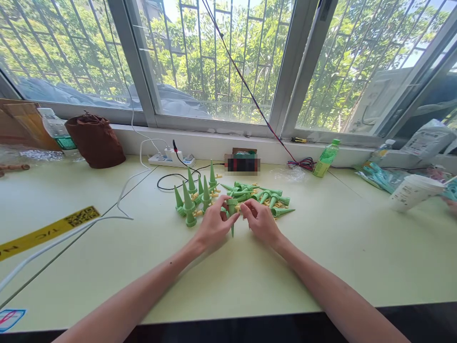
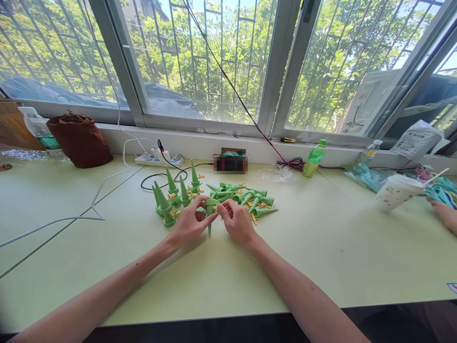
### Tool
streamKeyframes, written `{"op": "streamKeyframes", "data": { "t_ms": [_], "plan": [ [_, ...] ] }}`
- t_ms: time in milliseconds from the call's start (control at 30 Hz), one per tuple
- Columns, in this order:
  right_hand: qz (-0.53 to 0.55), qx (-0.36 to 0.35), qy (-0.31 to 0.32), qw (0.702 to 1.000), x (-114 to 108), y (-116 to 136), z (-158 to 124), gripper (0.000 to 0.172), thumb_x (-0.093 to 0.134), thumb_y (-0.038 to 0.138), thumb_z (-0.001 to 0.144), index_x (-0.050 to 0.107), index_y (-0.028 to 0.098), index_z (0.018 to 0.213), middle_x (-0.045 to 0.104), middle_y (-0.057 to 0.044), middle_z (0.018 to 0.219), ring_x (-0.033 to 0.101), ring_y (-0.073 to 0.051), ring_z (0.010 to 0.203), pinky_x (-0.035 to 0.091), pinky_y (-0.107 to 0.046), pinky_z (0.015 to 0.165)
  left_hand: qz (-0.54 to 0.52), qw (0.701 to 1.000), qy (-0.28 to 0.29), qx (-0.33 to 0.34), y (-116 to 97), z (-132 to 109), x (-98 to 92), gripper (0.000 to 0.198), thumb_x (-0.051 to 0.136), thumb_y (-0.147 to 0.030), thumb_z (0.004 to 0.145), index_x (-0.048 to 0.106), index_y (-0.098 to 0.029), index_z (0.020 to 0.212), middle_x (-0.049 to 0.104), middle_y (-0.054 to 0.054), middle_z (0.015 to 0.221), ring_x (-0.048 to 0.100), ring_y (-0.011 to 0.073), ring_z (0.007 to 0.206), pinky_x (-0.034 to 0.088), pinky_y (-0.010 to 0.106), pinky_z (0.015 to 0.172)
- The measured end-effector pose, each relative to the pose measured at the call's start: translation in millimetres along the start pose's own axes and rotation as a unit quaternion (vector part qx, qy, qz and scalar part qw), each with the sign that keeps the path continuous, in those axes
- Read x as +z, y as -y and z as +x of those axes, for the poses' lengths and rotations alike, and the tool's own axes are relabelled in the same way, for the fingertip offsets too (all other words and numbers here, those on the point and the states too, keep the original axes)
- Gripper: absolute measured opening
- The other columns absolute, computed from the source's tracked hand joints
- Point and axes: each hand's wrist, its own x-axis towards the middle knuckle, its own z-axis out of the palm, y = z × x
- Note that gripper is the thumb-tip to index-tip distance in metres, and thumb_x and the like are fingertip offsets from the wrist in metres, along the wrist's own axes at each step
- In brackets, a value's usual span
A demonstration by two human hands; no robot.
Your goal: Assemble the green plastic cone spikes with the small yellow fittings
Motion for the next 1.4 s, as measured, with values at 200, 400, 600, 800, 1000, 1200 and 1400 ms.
{"op": "streamKeyframes", "data": {
  "t_ms": [200,400,600,800,1000,1200,1400],
  "plan": [
    [-0.001,-0.021,0.005,1.000,-0.2,2.2,0.1,0.031,0.047,0.047,0.093,0.058,0.019,0.088,0.063,-0.001,0.072,0.051,-0.011,0.051,0.039,-0.023,0.050,0.009,1.000,-0.004,0.002,-0.1,0.1,-0.2,0.040,0.059,-0.045,0.082,0.049,-0.020,0.112,0.052,-0.004,0.074,0.040,0.0061,0.045,0.033,0.021,0.045],
    [-0.008,-0.012,0.014,1.000,0.5,-1.5,0.2,0.035,0.044,0.046,0.095,0.056,0.019,0.076,0.058,0.000,0.060,0.050,-0.011,0.049,0.038,-0.022,0.051,0.023,1.000,0.006,0.014,0.0,-1.2,0.5,0.040,0.059,-0.045,0.082,0.049,-0.020,0.112,0.050,-0.005,0.068,0.040,0.0069,0.044,0.031,0.021,0.045],
    [-0.032,-0.012,0.001,0.999,1.8,-4.7,0.3,0.048,0.036,0.048,0.098,0.047,0.020,0.060,0.052,0.001,0.051,0.046,-0.011,0.047,0.034,-0.023,0.052,0.018,0.999,0.024,0.016,-0.8,-1.8,0.8,0.041,0.061,-0.044,0.081,0.048,-0.021,0.112,0.050,-0.005,0.072,0.040,0.0062,0.044,0.033,0.022,0.046],
    [-0.012,-0.012,0.004,1.000,0.3,-0.7,-0.1,0.033,0.046,0.047,0.094,0.057,0.019,0.082,0.057,0.001,0.062,0.048,-0.011,0.052,0.036,-0.023,0.052,0.029,0.999,0.012,0.009,1.1,-1.1,1.5,0.040,0.058,-0.045,0.083,0.048,-0.020,0.113,0.052,-0.004,0.072,0.040,0.0070,0.046,0.033,0.021,0.046],
    [-0.014,-0.018,0.013,1.000,1.0,-3.5,0.1,0.030,0.047,0.044,0.094,0.056,0.018,0.079,0.053,0.002,0.058,0.046,-0.011,0.051,0.035,-0.023,0.052,0.020,1.000,0.014,0.016,-0.6,-1.5,1.7,0.040,0.059,-0.045,0.082,0.048,-0.020,0.111,0.050,-0.005,0.073,0.041,0.0058,0.044,0.032,0.020,0.045],
    [-0.034,-0.021,0.003,0.999,2.1,-6.5,0.7,0.047,0.040,0.047,0.096,0.044,0.019,0.059,0.045,0.003,0.050,0.039,-0.010,0.048,0.030,-0.024,0.050,0.024,0.999,0.027,0.024,-2.0,-2.4,2.6,0.039,0.061,-0.042,0.082,0.048,-0.020,0.110,0.048,-0.007,0.068,0.041,0.0060,0.044,0.034,0.021,0.047],
    [-0.034,-0.007,-0.006,0.999,1.7,-4.4,0.3,0.043,0.041,0.047,0.096,0.051,0.018,0.066,0.051,0.002,0.054,0.043,-0.011,0.049,0.031,-0.024,0.051,0.019,0.999,0.023,0.016,0.0,-1.7,2.2,0.039,0.060,-0.042,0.082,0.047,-0.020,0.111,0.049,-0.005,0.075,0.040,0.0052,0.045,0.032,0.021,0.046]
  ]
}}
